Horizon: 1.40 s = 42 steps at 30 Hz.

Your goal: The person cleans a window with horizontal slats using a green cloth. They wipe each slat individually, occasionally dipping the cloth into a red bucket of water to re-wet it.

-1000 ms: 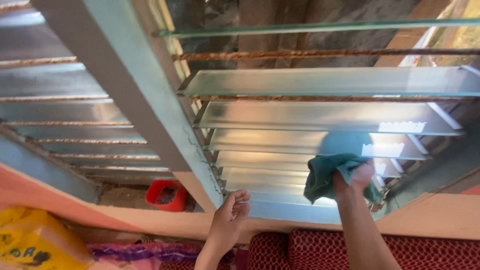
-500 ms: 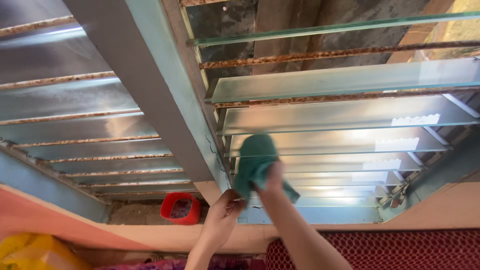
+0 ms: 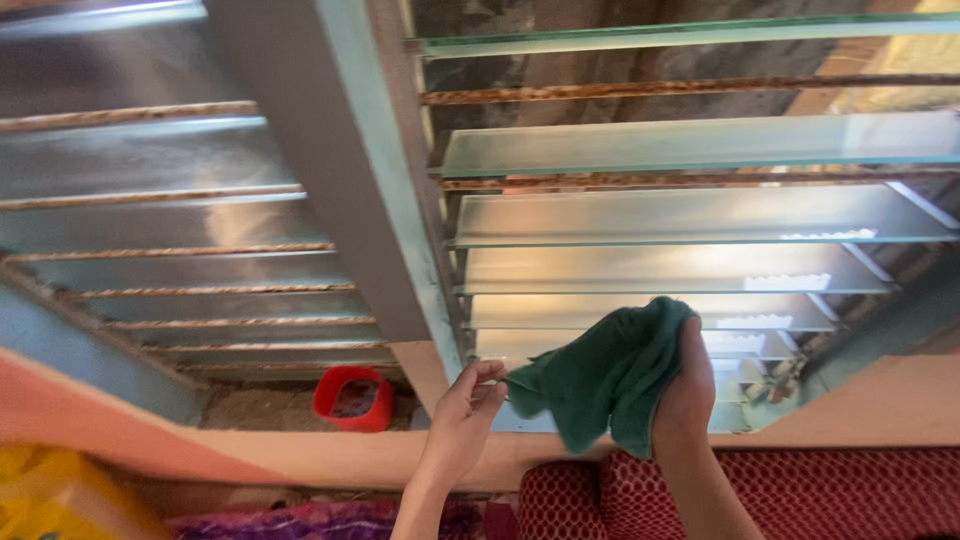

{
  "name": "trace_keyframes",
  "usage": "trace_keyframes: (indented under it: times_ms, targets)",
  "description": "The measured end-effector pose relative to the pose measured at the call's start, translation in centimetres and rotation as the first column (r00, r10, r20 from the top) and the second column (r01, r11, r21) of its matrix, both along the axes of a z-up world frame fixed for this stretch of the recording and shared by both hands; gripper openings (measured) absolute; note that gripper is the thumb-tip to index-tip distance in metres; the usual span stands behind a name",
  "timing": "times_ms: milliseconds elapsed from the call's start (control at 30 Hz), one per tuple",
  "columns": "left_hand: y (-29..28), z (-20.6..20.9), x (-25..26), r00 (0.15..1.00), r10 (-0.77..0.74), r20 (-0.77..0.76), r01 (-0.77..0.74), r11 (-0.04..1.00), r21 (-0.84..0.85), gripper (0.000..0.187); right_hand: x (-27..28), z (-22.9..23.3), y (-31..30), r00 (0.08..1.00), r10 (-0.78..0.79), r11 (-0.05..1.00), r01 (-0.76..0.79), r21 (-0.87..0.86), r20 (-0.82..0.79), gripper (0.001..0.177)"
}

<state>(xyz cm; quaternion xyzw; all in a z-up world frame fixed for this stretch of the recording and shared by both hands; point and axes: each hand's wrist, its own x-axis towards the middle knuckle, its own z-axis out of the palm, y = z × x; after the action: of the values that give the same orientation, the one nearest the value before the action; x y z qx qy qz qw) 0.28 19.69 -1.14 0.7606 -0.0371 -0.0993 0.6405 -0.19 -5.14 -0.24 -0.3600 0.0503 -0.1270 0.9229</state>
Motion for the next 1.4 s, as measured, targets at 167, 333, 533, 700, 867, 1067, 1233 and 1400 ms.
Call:
trace_keyframes:
  times_ms: [167, 333, 533, 700, 867, 1067, 1233, 1400]
  targets:
    - [-3.1, -1.4, 0.2, 0.999, 0.000, 0.044, -0.004, 0.996, 0.087, 0.036, 4.0, -0.4, -3.5, 0.948, 0.310, -0.438, 0.208, -0.875, 0.071, 0.051]
    - [-3.6, -2.8, 0.2, 0.983, 0.083, 0.162, -0.086, 0.996, 0.009, 0.040, 9.4, -0.4, -0.2, 0.870, 0.485, -0.673, 0.306, -0.673, -0.089, 0.077]
    - [-3.0, -2.2, 1.3, 0.920, 0.207, 0.333, -0.196, 0.978, -0.068, 0.038, 17.7, -2.9, 9.8, 0.882, 0.440, -0.636, 0.173, -0.752, -0.170, 0.089]
    - [-4.0, -2.4, 3.9, 0.655, 0.102, 0.749, -0.488, 0.813, 0.317, 0.040, 17.5, -4.4, 9.2, 0.903, 0.414, -0.525, 0.135, -0.841, -0.114, 0.071]
    - [-8.3, -4.8, 7.0, 0.659, -0.147, 0.738, -0.498, 0.650, 0.574, 0.050, 13.9, -5.0, 0.1, 0.935, 0.339, -0.464, 0.262, -0.847, 0.103, 0.058]
    - [-18.9, -6.7, 7.2, 0.606, -0.430, 0.669, -0.425, 0.536, 0.730, 0.064, 9.9, -1.5, -19.3, 0.943, -0.178, -0.716, -0.320, -0.620, -0.282, 0.088]
    - [-22.4, -6.7, 5.6, 0.542, -0.501, 0.675, -0.366, 0.582, 0.726, 0.069, 9.4, -2.0, -21.5, 0.955, -0.200, -0.702, -0.296, -0.648, -0.219, 0.089]
    - [-22.0, -5.3, 5.9, 0.605, -0.530, 0.593, -0.253, 0.578, 0.775, 0.069, 9.0, -4.6, -17.1, 0.990, 0.141, -0.656, 0.076, -0.751, -0.024, 0.073]
